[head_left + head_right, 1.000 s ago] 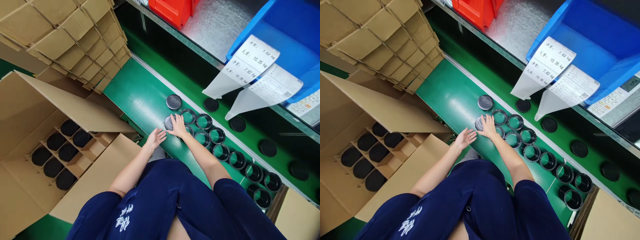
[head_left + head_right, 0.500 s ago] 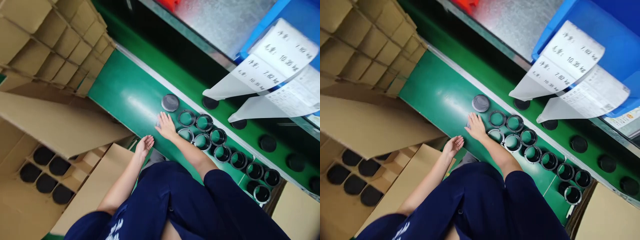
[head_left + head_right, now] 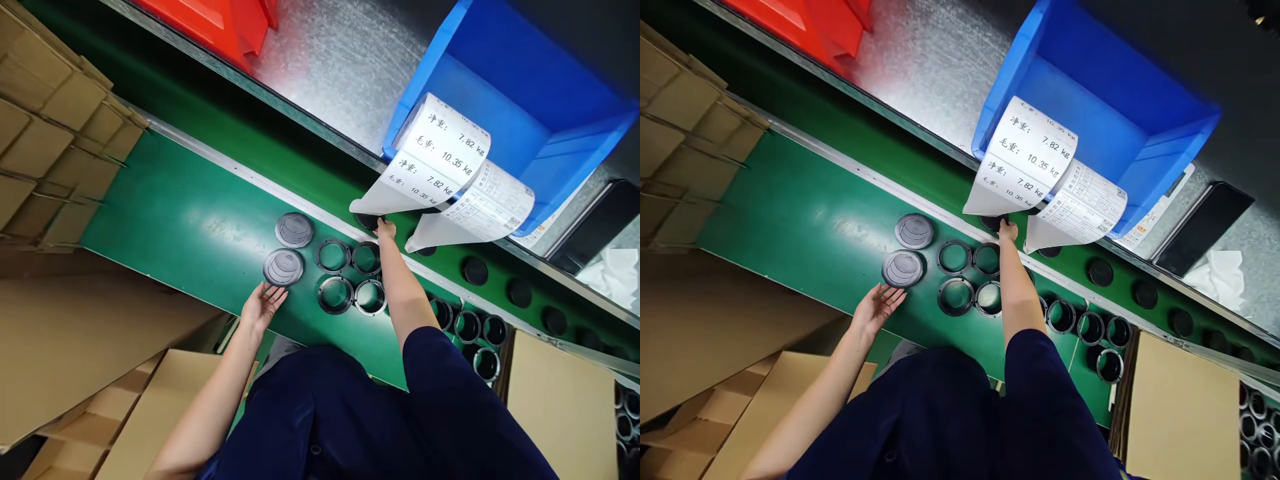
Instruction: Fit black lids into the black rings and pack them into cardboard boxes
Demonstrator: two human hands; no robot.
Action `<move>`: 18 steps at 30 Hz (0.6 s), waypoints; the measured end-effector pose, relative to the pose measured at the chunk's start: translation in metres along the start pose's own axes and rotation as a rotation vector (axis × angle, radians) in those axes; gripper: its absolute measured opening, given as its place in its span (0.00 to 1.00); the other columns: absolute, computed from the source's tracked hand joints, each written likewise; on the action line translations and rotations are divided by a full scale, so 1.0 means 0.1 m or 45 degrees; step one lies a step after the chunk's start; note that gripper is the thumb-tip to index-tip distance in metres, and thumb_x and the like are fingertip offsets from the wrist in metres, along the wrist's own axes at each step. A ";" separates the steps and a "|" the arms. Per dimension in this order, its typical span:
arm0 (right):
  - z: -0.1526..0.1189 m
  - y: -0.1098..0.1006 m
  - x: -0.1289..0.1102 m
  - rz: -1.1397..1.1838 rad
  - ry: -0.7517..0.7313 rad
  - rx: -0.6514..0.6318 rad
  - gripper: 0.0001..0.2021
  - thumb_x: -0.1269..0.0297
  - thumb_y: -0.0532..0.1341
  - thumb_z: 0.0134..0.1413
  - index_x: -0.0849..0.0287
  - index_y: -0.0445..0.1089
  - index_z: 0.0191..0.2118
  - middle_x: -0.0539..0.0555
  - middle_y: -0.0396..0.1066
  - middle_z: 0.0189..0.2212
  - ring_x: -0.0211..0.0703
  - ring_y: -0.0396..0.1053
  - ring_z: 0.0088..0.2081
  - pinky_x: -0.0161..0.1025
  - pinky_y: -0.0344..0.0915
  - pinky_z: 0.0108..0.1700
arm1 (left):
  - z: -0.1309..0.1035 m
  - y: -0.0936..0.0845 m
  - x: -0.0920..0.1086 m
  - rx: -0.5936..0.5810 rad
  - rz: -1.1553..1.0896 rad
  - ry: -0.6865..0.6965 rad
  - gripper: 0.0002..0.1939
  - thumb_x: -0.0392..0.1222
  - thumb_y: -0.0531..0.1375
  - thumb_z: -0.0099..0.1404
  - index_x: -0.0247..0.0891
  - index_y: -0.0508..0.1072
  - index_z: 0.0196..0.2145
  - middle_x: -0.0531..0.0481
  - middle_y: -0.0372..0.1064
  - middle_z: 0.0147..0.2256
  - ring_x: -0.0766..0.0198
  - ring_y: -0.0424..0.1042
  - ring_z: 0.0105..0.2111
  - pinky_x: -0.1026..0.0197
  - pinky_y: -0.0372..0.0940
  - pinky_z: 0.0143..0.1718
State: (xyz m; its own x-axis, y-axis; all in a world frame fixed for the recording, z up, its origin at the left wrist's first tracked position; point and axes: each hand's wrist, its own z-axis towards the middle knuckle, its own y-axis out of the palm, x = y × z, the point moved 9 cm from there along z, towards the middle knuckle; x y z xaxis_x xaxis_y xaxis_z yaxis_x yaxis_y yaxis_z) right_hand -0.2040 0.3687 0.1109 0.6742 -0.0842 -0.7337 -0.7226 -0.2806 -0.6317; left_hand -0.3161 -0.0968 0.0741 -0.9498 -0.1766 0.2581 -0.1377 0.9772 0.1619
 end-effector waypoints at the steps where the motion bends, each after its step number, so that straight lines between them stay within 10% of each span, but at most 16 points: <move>1: 0.04 0.03 0.06 0.082 0.100 -0.032 0.09 0.62 0.61 0.72 0.65 0.71 0.44 0.50 0.71 0.33 0.34 0.70 0.29 0.34 0.73 0.33 | 0.00 -0.01 0.07 0.009 0.026 0.032 0.09 0.38 0.52 0.76 0.35 0.69 0.37 0.41 0.73 0.38 0.56 0.79 0.38 0.55 0.76 0.40; 5: -0.18 0.24 0.12 0.468 0.424 -0.172 0.15 0.67 0.66 0.67 0.58 0.60 0.32 0.40 0.59 0.19 0.29 0.60 0.19 0.28 0.69 0.25 | -0.11 -0.19 0.22 0.152 0.078 0.212 0.05 0.32 0.57 0.71 0.37 0.68 0.36 0.48 0.71 0.35 0.63 0.75 0.33 0.56 0.73 0.44; 9: -0.98 0.34 0.07 0.797 0.510 -0.444 0.23 0.68 0.74 0.56 0.55 0.55 0.29 0.41 0.62 0.18 0.31 0.66 0.21 0.31 0.75 0.30 | -0.41 -0.16 0.10 0.118 0.081 0.392 0.08 0.28 0.63 0.65 0.38 0.73 0.40 0.51 0.73 0.35 0.67 0.75 0.36 0.60 0.70 0.51; 15: -2.96 0.30 0.07 1.145 0.446 -1.251 0.28 0.52 0.81 0.39 0.55 0.62 0.34 0.49 0.76 0.31 0.39 0.76 0.29 0.36 0.78 0.35 | -1.09 0.68 -0.39 -0.892 0.020 0.321 0.31 0.51 0.72 0.61 0.45 0.73 0.59 0.42 0.70 0.61 0.44 0.66 0.64 0.37 0.60 0.66; 18: -3.32 -0.01 0.00 1.008 0.151 -1.237 0.26 0.40 0.74 0.49 0.55 0.65 0.37 0.51 0.75 0.34 0.42 0.76 0.34 0.42 0.79 0.38 | -1.39 0.75 -0.43 -1.024 -0.008 0.365 0.34 0.58 0.70 0.61 0.39 0.74 0.59 0.40 0.70 0.62 0.43 0.58 0.70 0.41 0.54 0.71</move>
State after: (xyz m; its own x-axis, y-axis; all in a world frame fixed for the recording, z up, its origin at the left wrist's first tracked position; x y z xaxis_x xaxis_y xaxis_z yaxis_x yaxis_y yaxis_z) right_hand -0.1525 0.0518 0.1943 0.1543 -0.6220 -0.7677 -0.5577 -0.6962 0.4520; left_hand -0.2465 -0.0327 0.2074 -0.8270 -0.3106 0.4687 0.2016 0.6143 0.7629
